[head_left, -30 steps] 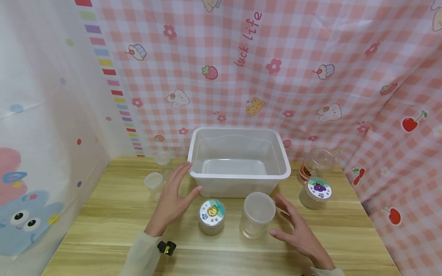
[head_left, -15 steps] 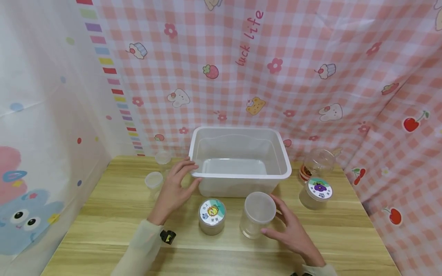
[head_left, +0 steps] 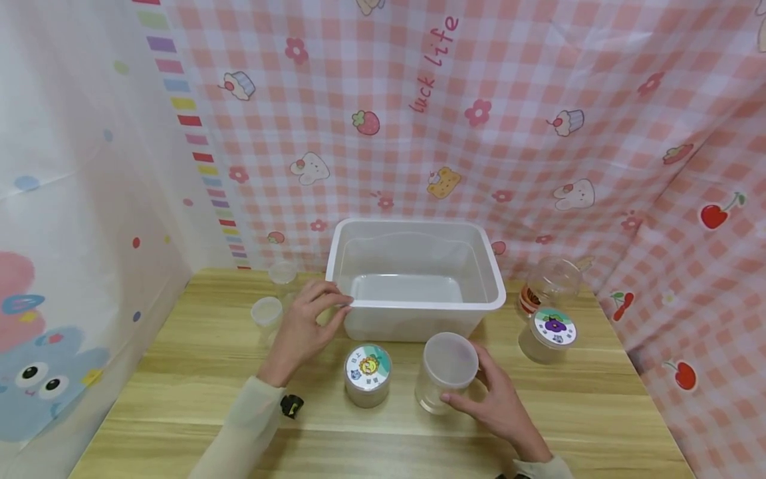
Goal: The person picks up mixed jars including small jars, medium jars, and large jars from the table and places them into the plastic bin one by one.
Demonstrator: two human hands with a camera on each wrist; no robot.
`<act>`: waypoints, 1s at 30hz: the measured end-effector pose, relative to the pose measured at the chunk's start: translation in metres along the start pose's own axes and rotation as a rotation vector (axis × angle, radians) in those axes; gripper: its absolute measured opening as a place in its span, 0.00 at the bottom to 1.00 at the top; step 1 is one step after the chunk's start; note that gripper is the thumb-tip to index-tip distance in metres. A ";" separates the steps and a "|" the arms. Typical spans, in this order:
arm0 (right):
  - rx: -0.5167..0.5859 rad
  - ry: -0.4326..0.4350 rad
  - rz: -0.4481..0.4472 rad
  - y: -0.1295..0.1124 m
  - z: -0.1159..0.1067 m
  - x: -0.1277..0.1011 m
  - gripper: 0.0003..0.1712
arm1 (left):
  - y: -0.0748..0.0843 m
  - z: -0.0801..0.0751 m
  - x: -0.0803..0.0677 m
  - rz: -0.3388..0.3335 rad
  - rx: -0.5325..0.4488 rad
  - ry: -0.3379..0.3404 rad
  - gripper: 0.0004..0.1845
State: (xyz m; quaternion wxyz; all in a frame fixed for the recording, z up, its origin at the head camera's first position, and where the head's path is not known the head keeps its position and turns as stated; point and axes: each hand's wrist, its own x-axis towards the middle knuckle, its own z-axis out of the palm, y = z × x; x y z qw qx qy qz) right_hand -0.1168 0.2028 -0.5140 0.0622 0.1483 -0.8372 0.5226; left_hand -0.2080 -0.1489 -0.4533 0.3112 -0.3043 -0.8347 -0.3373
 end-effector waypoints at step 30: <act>0.001 0.041 -0.032 -0.016 -0.009 0.003 0.51 | -0.003 0.009 -0.002 -0.062 -0.037 0.064 0.05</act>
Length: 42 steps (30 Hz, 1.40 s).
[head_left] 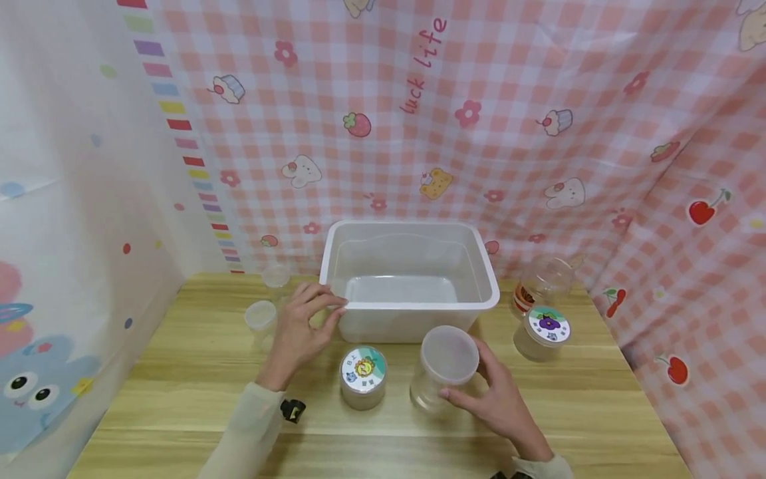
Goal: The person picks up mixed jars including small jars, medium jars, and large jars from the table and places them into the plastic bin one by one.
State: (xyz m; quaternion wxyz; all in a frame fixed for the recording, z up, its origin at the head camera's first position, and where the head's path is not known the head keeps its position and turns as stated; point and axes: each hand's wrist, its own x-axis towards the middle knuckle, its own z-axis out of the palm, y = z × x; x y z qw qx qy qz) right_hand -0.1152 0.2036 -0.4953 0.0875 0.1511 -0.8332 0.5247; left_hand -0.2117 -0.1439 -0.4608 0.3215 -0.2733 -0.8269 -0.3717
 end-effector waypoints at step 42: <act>0.018 0.054 -0.190 -0.065 -0.043 0.024 0.55 | 0.000 0.003 -0.003 -0.036 -0.004 0.023 0.06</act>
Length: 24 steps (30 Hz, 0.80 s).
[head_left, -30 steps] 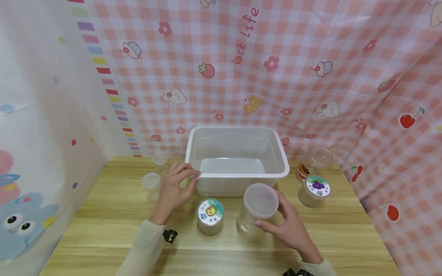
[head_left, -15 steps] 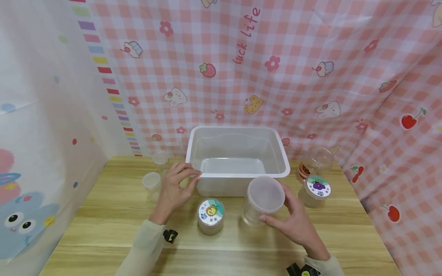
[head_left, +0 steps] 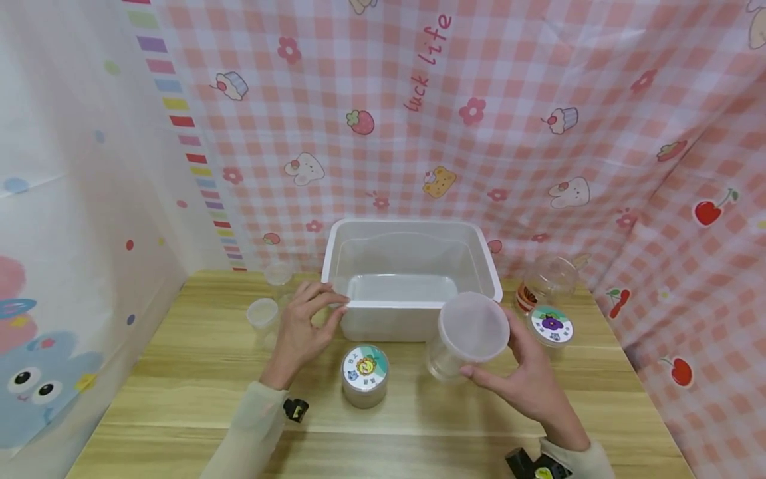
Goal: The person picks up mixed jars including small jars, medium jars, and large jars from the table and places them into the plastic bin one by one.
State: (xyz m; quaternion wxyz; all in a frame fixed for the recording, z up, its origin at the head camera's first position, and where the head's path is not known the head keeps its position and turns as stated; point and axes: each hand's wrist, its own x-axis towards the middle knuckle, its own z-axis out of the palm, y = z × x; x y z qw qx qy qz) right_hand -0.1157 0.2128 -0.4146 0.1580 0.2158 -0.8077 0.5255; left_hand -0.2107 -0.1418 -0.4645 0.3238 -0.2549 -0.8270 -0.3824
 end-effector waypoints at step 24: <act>-0.133 0.080 -0.120 -0.028 -0.034 0.033 0.60 | -0.001 0.001 -0.001 0.006 -0.005 0.011 0.05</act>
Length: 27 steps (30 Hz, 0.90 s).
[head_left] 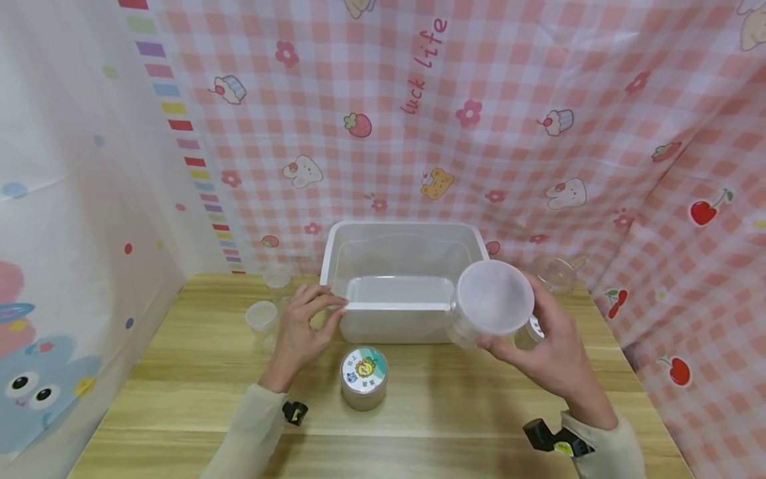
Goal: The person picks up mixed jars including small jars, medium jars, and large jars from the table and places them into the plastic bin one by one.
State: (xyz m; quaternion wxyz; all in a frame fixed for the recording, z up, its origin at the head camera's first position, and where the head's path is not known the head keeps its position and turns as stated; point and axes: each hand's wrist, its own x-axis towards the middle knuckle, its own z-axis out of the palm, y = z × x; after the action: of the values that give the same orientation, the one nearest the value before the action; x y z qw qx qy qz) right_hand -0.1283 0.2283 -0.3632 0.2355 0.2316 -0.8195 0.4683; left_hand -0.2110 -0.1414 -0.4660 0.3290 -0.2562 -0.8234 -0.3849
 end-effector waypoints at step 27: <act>-0.307 -0.039 -0.006 0.021 0.000 0.047 0.58 | 0.001 0.000 -0.002 -0.017 -0.012 -0.002 0.05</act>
State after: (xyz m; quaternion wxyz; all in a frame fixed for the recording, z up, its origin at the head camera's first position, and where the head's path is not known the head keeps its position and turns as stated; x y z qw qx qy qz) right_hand -0.1777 0.2305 -0.3481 0.2537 0.2045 -0.8851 0.3323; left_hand -0.2096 -0.1409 -0.4668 0.3235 -0.2513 -0.8235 -0.3924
